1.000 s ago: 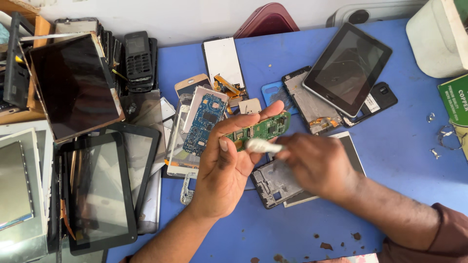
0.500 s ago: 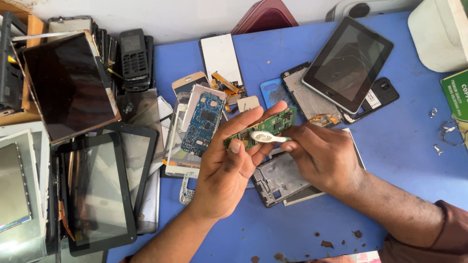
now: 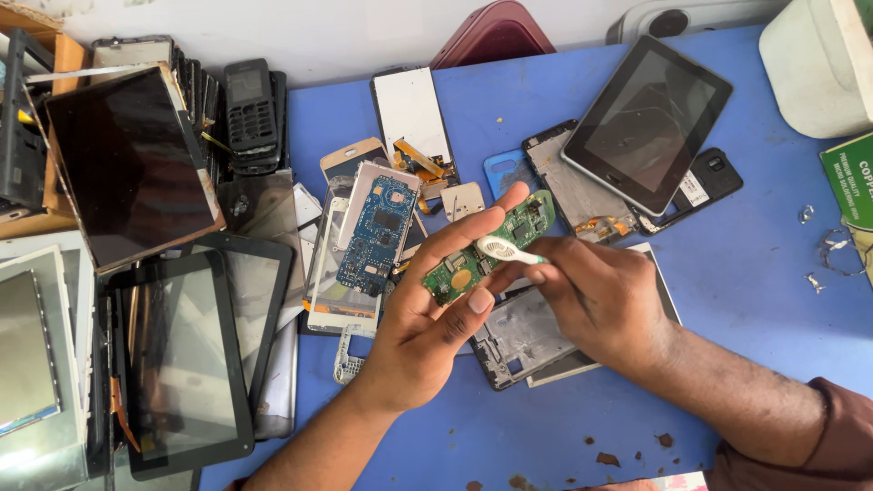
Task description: The person uses a toothbrush to scrub the surfaces of several small circuit boards. They handle each board individually, turning them over to clean both sides, and place them back on the workbench after cleaning.
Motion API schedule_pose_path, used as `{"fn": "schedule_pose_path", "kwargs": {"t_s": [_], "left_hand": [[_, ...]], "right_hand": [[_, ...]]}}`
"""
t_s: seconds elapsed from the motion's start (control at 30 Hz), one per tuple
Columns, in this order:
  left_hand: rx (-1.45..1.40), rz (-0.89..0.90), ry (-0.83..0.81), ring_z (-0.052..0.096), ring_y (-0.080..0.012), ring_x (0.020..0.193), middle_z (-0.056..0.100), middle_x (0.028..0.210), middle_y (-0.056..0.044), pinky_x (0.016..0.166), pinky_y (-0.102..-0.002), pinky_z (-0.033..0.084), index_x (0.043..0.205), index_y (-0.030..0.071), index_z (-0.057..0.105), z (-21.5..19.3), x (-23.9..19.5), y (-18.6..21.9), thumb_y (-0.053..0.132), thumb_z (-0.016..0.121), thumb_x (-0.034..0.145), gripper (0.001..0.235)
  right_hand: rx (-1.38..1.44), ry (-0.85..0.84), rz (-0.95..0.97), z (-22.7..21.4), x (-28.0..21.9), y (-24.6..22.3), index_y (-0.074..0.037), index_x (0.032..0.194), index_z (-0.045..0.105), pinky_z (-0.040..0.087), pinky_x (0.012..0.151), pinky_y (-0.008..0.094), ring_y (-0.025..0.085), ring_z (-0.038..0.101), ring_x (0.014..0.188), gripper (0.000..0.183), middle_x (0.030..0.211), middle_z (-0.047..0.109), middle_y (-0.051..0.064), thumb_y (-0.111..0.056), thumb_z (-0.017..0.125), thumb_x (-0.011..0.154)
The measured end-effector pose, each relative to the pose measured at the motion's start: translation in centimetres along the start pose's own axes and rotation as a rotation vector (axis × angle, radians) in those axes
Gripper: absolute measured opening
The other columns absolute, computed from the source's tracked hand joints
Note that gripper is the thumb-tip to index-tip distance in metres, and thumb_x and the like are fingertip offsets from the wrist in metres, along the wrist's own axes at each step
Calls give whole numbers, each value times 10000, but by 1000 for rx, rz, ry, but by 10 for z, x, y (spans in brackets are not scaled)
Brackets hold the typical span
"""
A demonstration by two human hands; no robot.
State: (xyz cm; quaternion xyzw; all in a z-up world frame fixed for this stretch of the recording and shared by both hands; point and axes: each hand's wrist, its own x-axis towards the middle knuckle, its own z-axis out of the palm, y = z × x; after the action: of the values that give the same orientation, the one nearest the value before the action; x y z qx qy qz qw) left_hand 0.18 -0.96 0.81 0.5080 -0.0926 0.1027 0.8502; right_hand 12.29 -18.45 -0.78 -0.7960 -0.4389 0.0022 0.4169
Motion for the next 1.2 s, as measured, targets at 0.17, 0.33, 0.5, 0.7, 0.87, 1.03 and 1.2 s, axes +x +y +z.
{"fn": "schedule_pose_path", "kwargs": {"t_s": [0.17,0.33,0.5,0.7,0.87,1.03,1.2], "left_hand": [[161,25,-21,301,-239,1592,326,1724,-181,1377,-395,293,1592,61,362,1,0,0,275,556,1189,495],[304,-3,-63,351,-236,1609,338,1715,-160,1362,-379,300,1611,43,312,1,-2,1,322,499,1199,532],[333,13,-35,375,-222,1563,367,1694,-171,1371,-394,314,1601,16,303,-1,-3,-6,341,485,1197,549],[394,17,3,436,-232,1531,394,1653,-161,1342,-409,368,1658,10,287,-1,-7,-8,304,470,1180,590],[303,-47,66,438,-235,1533,357,1679,-164,1306,-406,386,1648,3,226,1,-8,-12,234,470,1154,598],[423,-28,89,480,-240,1469,348,1689,-164,1283,-390,381,1662,7,217,2,-7,-12,161,471,1141,600],[388,-54,86,424,-242,1532,283,1706,-141,1305,-399,347,1649,22,195,3,-7,-11,142,468,1122,605]], "right_hand": [[-10,-32,24,2,-3,2,-11,1052,685,517,486,341,210,693,527,161,673,680,97,-147,682,967],[70,-126,-292,3,-4,2,-14,1041,644,542,561,370,273,703,615,178,747,686,102,-182,674,989],[7,-83,-65,3,-7,3,0,983,665,520,459,375,248,693,525,164,677,664,103,-158,688,946],[-7,-103,-158,4,-5,0,-29,894,637,507,465,386,244,665,506,134,660,652,86,-140,698,935],[1,-37,-71,3,-6,1,-15,950,664,499,456,380,227,677,512,123,667,654,87,-136,687,959],[-54,-51,-151,6,-5,0,-10,948,659,508,461,375,245,681,546,181,705,673,100,-184,711,953],[34,-91,-149,4,-4,0,-12,991,665,511,486,378,252,677,553,166,695,665,93,-173,695,963]]}}
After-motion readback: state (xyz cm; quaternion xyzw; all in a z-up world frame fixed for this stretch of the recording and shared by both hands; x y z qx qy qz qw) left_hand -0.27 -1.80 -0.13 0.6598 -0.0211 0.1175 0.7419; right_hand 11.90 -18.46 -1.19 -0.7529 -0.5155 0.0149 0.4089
